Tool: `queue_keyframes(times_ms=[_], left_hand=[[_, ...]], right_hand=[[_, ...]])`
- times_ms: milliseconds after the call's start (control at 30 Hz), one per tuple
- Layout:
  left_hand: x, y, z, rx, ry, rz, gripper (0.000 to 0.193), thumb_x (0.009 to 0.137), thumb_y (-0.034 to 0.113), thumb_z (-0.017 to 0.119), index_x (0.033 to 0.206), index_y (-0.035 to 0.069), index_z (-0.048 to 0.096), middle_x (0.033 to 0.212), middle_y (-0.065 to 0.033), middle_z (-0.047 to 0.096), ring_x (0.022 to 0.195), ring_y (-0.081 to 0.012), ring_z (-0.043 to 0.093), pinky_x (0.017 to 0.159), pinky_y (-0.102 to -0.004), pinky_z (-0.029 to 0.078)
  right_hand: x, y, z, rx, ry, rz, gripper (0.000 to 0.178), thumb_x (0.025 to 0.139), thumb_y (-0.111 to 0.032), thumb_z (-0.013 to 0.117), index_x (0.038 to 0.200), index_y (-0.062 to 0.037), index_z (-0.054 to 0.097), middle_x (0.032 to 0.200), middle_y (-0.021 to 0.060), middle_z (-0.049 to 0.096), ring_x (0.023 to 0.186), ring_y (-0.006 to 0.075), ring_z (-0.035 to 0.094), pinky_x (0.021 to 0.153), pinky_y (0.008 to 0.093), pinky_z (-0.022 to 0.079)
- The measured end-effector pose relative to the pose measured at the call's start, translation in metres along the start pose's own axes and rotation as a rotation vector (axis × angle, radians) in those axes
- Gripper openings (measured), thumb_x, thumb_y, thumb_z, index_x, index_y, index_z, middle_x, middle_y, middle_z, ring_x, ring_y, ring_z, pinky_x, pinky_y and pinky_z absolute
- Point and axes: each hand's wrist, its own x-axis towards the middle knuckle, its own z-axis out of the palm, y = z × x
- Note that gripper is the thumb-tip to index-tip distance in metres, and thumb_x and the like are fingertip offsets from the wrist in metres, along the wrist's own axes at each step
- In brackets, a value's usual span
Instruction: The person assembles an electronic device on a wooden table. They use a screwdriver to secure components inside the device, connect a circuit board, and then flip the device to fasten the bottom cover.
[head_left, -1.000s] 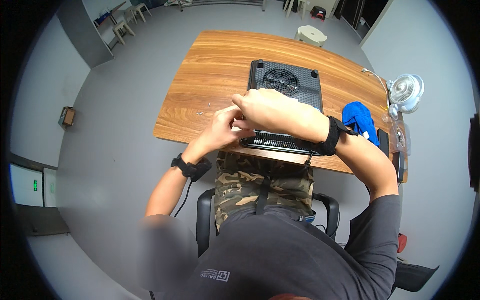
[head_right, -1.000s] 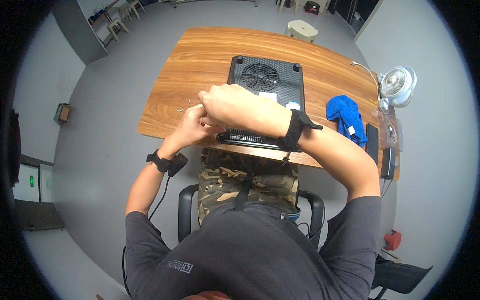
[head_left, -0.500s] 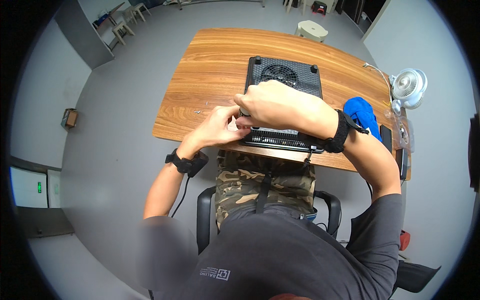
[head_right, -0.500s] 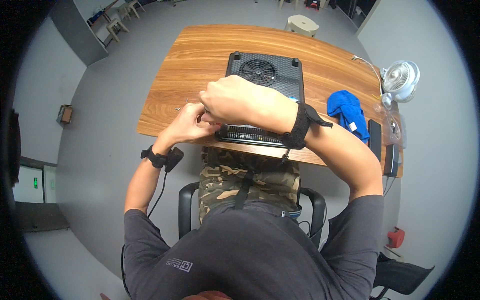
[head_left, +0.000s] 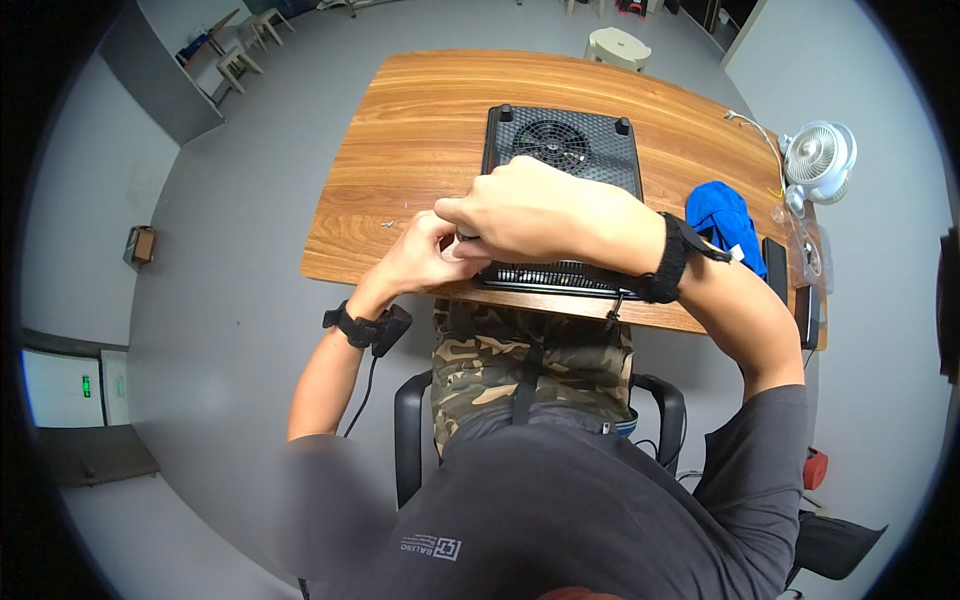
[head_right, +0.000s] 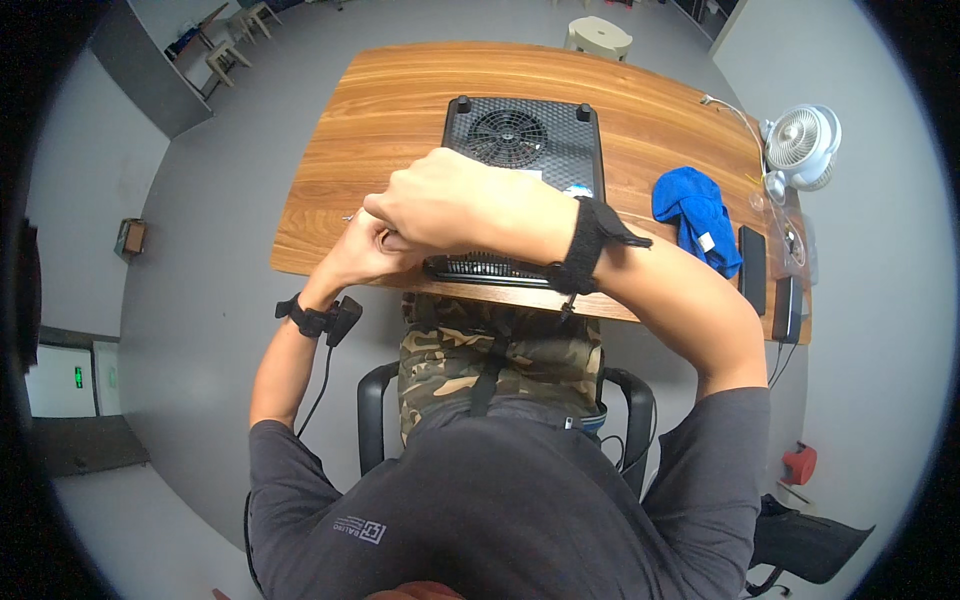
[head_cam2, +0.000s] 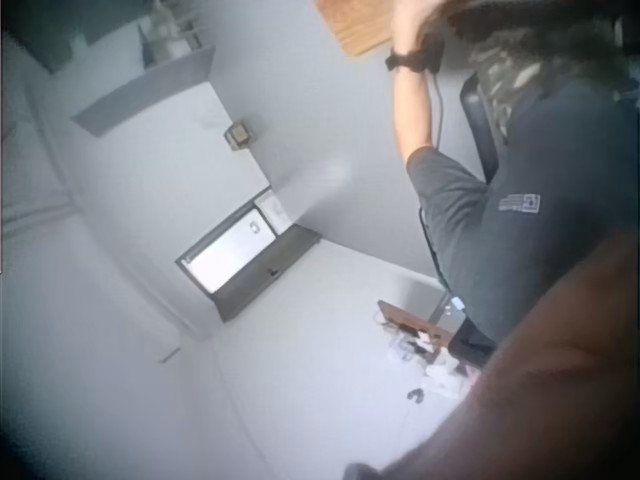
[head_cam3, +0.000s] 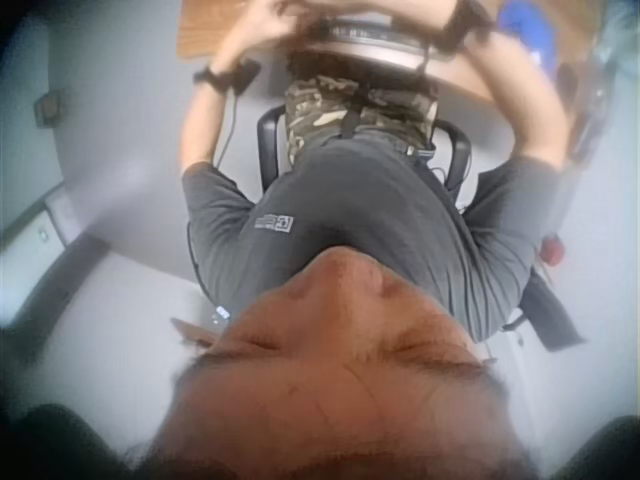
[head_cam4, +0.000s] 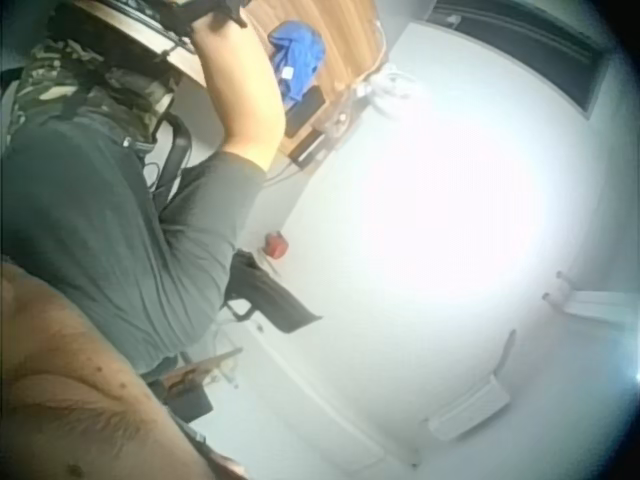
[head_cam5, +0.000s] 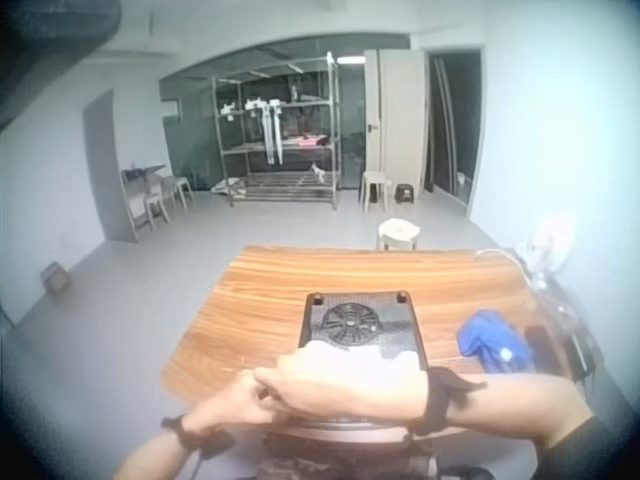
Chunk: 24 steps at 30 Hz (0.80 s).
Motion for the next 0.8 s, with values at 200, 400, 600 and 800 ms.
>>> queue_keyframes(times_ms=[200, 400, 600, 800], left_hand=[[0.0, 0.012, 0.0, 0.188, 0.197, 0.153, 0.036, 0.069, 0.013, 0.092, 0.093, 0.001, 0.069, 0.077, -0.0031, 0.067, 0.072, -0.0079, 0.061, 0.065, -0.0284, 0.051], [-0.005, -0.001, -0.005, 0.143, 0.169, 0.015, 0.029, 0.073, 0.01, 0.088, 0.092, 0.002, 0.069, 0.075, -0.0006, 0.065, 0.063, -0.0065, 0.055, 0.058, -0.0251, 0.047], [-0.006, -0.002, 0.007, -0.055, 0.145, -0.004, 0.038, 0.074, 0.009, 0.087, 0.104, 0.001, 0.066, 0.078, -0.0007, 0.067, 0.071, -0.0075, 0.06, 0.065, -0.0263, 0.051], [-0.003, 0.011, 0.004, 0.065, 0.186, 0.049, 0.033, 0.073, 0.008, 0.088, 0.098, 0.001, 0.067, 0.078, -0.0027, 0.068, 0.073, -0.0091, 0.063, 0.067, -0.0283, 0.053]], right_hand=[[0.014, -0.004, -0.003, -0.104, -0.069, 0.11, 0.041, 0.094, -0.043, 0.066, 0.087, -0.0018, 0.067, 0.065, 0.0155, 0.067, 0.059, 0.0336, 0.068, 0.054, 0.0405, 0.055], [-0.001, -0.005, -0.009, -0.104, 0.093, -0.059, 0.037, 0.092, -0.038, 0.069, 0.102, -0.0032, 0.065, 0.08, 0.0175, 0.071, 0.071, 0.0346, 0.071, 0.063, 0.042, 0.057], [0.004, 0.005, -0.002, -0.031, -0.049, 0.075, 0.034, 0.094, -0.036, 0.067, 0.097, -0.0027, 0.065, 0.073, 0.0167, 0.07, 0.069, 0.0363, 0.071, 0.061, 0.0432, 0.057], [0.01, -0.012, -0.006, -0.136, -0.067, 0.225, 0.042, 0.094, -0.044, 0.064, 0.09, -0.0019, 0.068, 0.063, 0.0165, 0.065, 0.06, 0.0364, 0.068, 0.056, 0.0422, 0.055]])
